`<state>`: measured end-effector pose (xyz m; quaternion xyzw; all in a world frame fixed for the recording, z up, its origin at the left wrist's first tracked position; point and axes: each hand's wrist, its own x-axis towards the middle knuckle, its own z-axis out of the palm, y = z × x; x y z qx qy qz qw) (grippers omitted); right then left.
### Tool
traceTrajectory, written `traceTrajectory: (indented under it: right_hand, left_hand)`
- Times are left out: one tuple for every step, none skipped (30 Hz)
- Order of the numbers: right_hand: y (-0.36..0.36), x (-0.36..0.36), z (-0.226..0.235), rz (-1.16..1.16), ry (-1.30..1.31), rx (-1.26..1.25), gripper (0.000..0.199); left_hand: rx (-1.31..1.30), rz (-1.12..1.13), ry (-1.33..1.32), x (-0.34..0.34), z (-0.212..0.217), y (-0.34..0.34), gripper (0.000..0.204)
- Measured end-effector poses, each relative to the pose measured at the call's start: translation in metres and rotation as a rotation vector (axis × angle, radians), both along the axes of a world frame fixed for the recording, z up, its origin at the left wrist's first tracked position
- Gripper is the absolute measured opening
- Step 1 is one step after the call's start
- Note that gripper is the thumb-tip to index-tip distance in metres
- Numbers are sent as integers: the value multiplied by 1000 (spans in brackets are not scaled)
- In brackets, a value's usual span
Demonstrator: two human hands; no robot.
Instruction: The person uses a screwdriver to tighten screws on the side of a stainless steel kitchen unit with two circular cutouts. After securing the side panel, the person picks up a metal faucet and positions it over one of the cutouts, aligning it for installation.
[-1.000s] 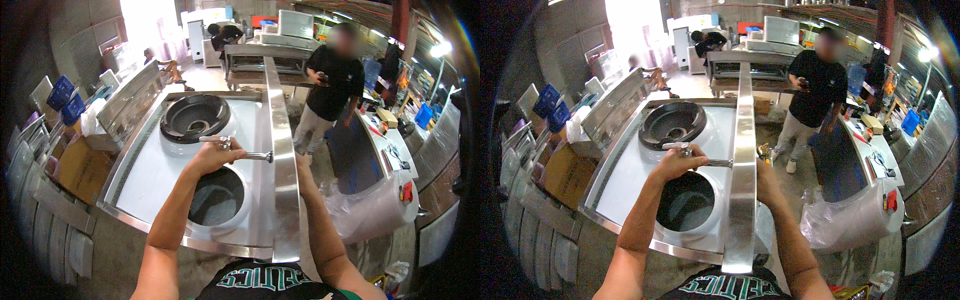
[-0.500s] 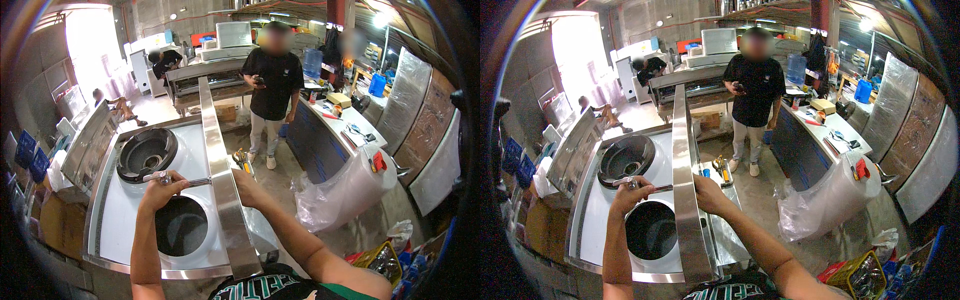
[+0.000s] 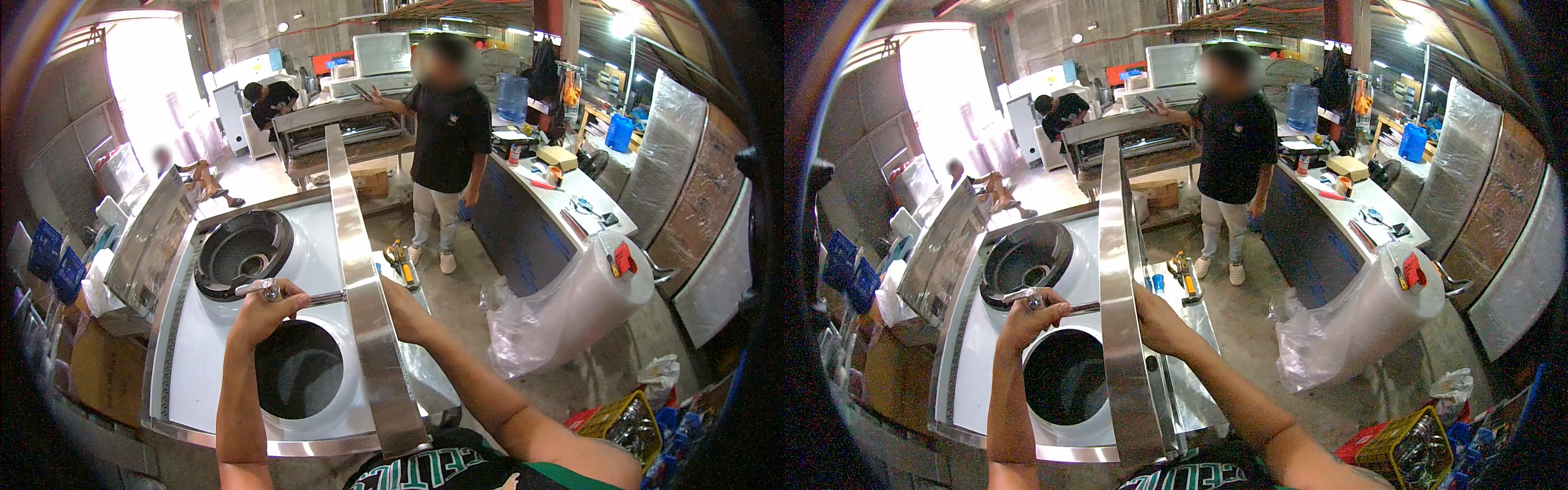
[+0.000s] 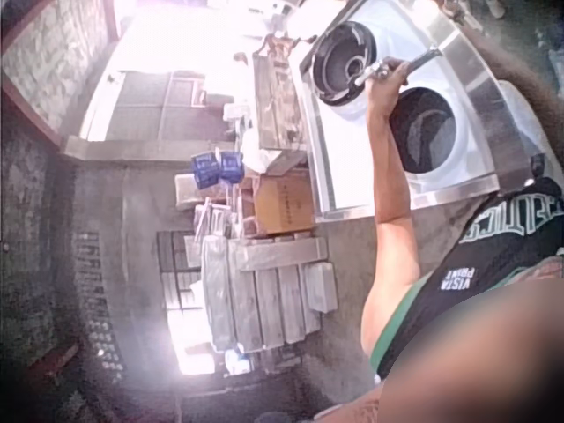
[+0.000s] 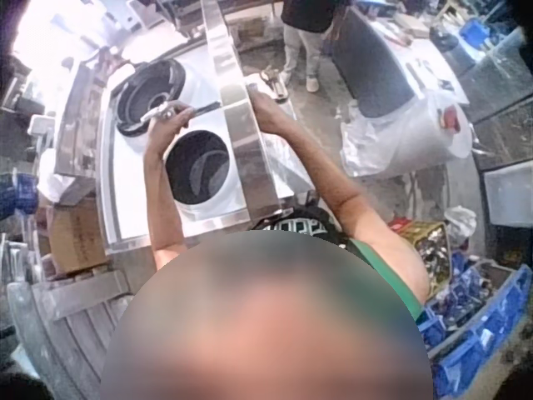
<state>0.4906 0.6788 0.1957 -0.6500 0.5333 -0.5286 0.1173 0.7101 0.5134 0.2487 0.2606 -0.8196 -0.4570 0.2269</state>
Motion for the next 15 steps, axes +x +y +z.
traceTrajectory:
  right_hand:
    - [1,0,3,-1,14,-61,55]
    - [3,0,6,11,-26,-3,55]
    - [4,-1,8,22,-63,29,54]
    - [5,-1,10,36,-85,21,53]
    - [5,-1,12,42,-117,57,53]
    - [5,-1,12,49,-134,53,52]
    - [5,-1,13,55,-151,48,52]
    - [5,0,13,49,-147,49,51]
    - [5,0,12,42,-144,50,49]
    - [5,0,12,35,-141,52,48]
    - [4,0,11,24,-122,60,47]
    - [4,-1,11,14,-103,68,46]
    - [4,-1,10,4,-85,76,45]
    - [4,-2,9,-13,-48,68,45]
    - [5,-3,9,-31,-11,61,45]
  left_hand:
    - [0,-9,4,0,2,1,23]
    - [8,-11,13,0,3,2,23]
    - [16,-13,23,-1,4,3,23]
    - [36,-26,34,-1,5,3,23]
    - [13,-4,15,-1,5,4,23]
    - [2,6,-2,-1,5,5,22]
    - [4,6,-5,-1,4,5,22]
    - [5,26,-16,0,3,5,21]
    - [18,36,-13,0,2,6,20]
    - [33,45,-11,0,1,6,20]
    - [28,45,1,0,0,7,19]
    - [22,46,12,0,-1,7,18]
    - [36,37,26,-1,-2,7,18]
    - [17,45,22,-1,-2,7,18]
    - [17,42,21,-1,-1,7,18]
